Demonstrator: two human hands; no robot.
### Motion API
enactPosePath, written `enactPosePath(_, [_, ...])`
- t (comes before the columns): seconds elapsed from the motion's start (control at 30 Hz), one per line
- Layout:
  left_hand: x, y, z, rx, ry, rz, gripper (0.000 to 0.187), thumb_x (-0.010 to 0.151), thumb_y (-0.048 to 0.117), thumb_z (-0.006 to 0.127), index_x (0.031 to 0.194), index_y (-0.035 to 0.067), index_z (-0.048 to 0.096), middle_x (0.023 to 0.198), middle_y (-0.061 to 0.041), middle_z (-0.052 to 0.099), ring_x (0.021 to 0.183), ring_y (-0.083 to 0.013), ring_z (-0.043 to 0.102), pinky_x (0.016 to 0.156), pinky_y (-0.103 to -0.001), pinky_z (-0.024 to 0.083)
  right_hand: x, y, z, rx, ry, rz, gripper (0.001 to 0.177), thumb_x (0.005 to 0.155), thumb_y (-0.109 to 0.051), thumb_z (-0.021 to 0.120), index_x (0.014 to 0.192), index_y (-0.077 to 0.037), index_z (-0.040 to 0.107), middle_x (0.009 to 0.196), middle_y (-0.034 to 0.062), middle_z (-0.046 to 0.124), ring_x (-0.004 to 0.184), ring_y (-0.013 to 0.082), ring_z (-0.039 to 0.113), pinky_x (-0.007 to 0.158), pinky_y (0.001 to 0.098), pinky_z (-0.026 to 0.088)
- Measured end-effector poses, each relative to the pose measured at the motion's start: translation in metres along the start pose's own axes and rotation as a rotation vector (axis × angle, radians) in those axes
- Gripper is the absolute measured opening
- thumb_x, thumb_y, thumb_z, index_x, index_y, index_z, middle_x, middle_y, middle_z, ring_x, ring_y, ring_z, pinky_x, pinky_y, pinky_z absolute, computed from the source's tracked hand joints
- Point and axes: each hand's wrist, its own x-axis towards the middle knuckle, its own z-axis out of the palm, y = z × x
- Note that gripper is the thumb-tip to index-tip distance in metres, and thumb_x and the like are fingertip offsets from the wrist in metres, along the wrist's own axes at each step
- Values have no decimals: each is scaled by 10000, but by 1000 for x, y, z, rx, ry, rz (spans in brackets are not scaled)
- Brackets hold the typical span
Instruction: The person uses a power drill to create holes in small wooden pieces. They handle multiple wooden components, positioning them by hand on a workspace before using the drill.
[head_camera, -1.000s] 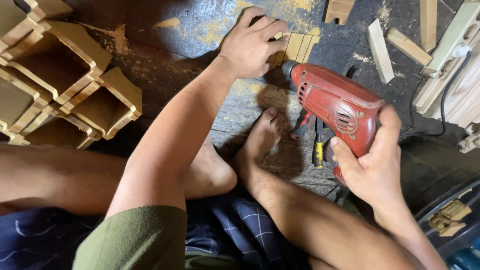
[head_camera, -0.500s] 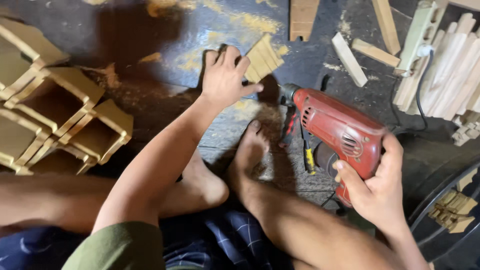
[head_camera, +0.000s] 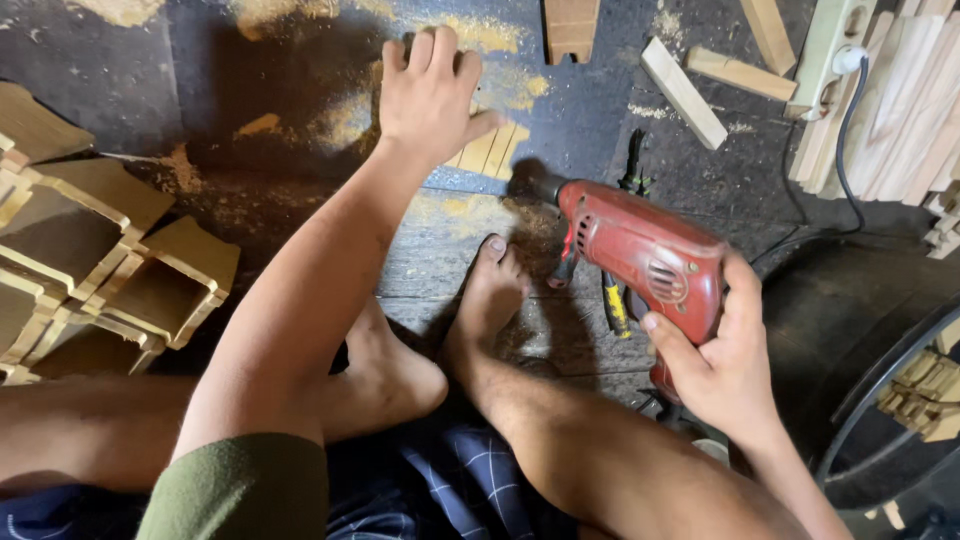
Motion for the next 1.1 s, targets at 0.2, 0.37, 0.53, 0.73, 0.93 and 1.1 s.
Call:
enactPosePath(0.2, [-16,2,15,-164,405,138,213,908,443,842,884,260,736,939,8,560,861,-232,482,831,-436,385,11,-19,3,134,-73,80,809,862,-33,704,1534,2,254,1311,206,548,579,213,688,619,330,580])
enactPosePath(0.37, [-16,1,7,-171,513,143,182,899,373,841,861,256,707,916,-6,482,823,-241,431,790,-420,353,19,-23,8,102,-87,60,788,866,-35,709,1524,21,280,1208,193,593,590,204,687,652,322,570])
enactPosePath(0.53, [-18,2,10,-178,486,119,231,889,429,878,858,264,719,923,-12,481,837,-258,435,804,-439,358,23,-31,14,136,-105,28,779,880,-24,691,1524,24,254,1296,218,491,591,222,669,590,330,566])
enactPosePath(0.73, [-18,2,11,-196,455,121,233,901,438,859,891,255,715,955,-21,512,875,-260,461,805,-439,362,26,-33,18,192,-106,38,764,879,35,679,1509,13,247,1257,227,517,588,230,656,570,318,569])
enactPosePath(0.93, [-17,3,14,-206,415,102,224,924,471,836,903,272,737,997,-17,546,896,-263,469,814,-457,373,30,-35,19,153,-111,3,755,881,29,681,1500,10,249,1295,230,472,600,235,660,563,328,566])
enactPosePath(1.1, [-18,3,9,-193,439,110,242,916,463,833,880,259,706,962,-23,516,873,-265,458,806,-446,369,30,-38,17,157,-125,32,743,890,-7,676,1501,13,253,1159,221,568,583,218,645,621,324,558])
